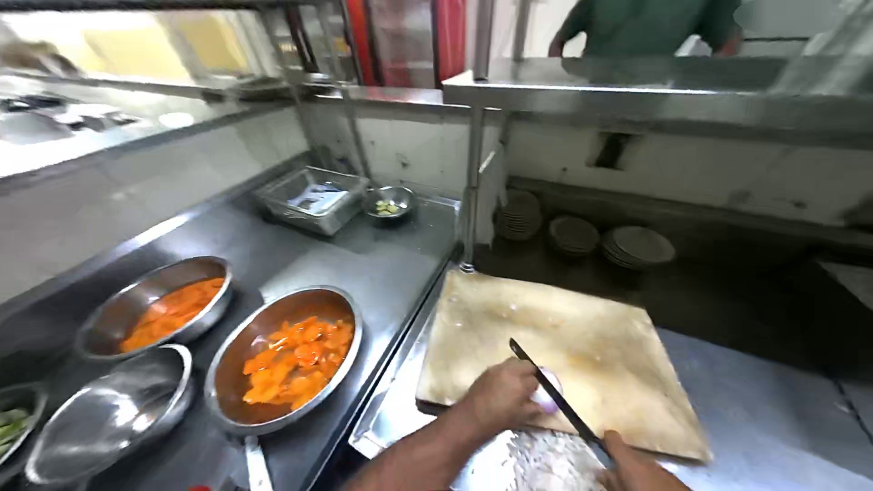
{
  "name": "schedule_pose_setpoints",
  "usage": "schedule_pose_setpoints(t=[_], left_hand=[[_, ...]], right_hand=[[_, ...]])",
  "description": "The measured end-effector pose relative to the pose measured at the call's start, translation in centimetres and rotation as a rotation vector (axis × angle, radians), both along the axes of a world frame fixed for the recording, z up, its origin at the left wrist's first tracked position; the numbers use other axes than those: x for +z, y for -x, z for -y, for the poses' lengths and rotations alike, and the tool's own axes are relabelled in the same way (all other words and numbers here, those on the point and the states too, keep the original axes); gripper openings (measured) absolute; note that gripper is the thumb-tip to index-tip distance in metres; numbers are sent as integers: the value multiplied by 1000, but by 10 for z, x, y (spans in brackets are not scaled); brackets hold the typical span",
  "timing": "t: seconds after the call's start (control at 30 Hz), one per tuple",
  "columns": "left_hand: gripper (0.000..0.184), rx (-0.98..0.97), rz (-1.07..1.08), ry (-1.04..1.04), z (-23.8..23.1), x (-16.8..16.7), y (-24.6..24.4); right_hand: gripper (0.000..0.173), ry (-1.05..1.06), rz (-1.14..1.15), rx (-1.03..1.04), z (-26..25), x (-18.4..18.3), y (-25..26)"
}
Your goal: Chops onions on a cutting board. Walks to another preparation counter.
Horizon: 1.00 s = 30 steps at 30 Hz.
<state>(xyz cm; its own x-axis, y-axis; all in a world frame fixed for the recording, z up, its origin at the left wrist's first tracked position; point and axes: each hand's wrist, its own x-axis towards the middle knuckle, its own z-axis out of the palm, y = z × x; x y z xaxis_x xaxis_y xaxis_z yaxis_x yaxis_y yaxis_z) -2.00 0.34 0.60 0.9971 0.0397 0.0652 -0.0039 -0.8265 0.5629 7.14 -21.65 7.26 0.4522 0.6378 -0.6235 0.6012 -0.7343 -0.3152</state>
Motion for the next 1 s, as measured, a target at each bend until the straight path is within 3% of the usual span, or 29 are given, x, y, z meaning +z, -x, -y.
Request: schedule_pose_setpoints(t=[0.1, 0.3, 0.43, 0.6, 0.73, 0.87, 1.0], left_hand=[[35, -22, 11, -11, -1, -5, 2], [35, -23, 91, -44, -2, -12, 2], [32, -17, 177, -38, -2, -21, 3], [28, -6, 265, -62, -5, -27, 4], [27, -11, 308, -72, -5, -34, 4], [26, -20, 312, -86, -10, -34, 6], [26, -16, 358, -100, -9, -40, 7]], right_hand=[[47, -15, -17, -70, -22, -41, 8], [45, 56, -16, -21, 6, 15, 0], [46, 6, -37, -81, -23, -44, 9], [44, 74, -14, 2, 1, 16, -3], [45, -1, -39, -49, -25, -38, 6], [45, 62, -26, 12, -11, 8, -4], [45, 6, -54, -15, -29, -39, 4]])
